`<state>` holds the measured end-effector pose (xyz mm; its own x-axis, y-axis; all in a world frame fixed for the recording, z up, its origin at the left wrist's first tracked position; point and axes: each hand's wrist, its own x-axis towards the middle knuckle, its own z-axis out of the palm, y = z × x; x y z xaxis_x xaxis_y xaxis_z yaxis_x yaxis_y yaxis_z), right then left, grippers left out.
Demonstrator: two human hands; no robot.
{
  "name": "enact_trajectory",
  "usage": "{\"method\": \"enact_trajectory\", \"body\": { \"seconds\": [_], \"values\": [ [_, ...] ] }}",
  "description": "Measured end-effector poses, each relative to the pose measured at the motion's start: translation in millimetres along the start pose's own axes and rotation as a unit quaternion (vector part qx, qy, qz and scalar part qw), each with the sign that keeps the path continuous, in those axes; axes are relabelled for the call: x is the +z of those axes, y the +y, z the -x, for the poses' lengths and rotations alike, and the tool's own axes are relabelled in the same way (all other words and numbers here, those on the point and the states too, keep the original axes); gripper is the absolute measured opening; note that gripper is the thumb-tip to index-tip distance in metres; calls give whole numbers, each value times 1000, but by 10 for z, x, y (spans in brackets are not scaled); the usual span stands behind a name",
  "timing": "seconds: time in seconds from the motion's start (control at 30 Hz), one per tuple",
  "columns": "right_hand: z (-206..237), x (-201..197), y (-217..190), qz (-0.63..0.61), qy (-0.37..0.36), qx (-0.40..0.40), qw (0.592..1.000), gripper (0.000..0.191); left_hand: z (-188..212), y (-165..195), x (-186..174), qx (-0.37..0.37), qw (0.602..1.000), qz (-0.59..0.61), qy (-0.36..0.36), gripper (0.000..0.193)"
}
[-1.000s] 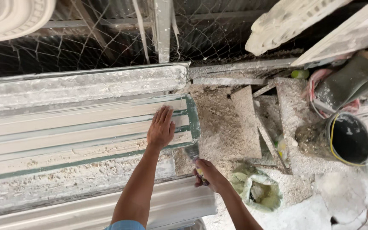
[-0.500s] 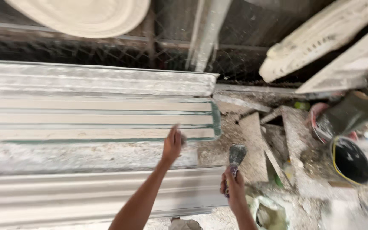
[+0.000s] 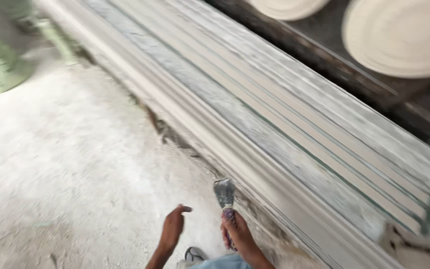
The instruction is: The person scrapes a white powdery residue from a long, ribbed mold using a small metal scraper. The person holds the mold with one hand and scrapes along the grooves with the other, moving from one end to the other.
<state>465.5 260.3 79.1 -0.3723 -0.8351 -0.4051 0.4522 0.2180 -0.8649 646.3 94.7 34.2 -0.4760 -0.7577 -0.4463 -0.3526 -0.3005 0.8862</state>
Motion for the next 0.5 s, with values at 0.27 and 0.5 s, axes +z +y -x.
{"method": "enact_trajectory", "body": {
  "seconds": [0.27, 0.5],
  "values": [
    [-1192, 1343, 48, 69, -174, 129, 974, 38, -198, -513, -1234, -4, 966, -9, 257, 54],
    [-2614, 1874, 229, 68, -264, 257, 927, 52, -1361, -510, -1125, 237, 893, -145, 354, 54]
  ]
}}
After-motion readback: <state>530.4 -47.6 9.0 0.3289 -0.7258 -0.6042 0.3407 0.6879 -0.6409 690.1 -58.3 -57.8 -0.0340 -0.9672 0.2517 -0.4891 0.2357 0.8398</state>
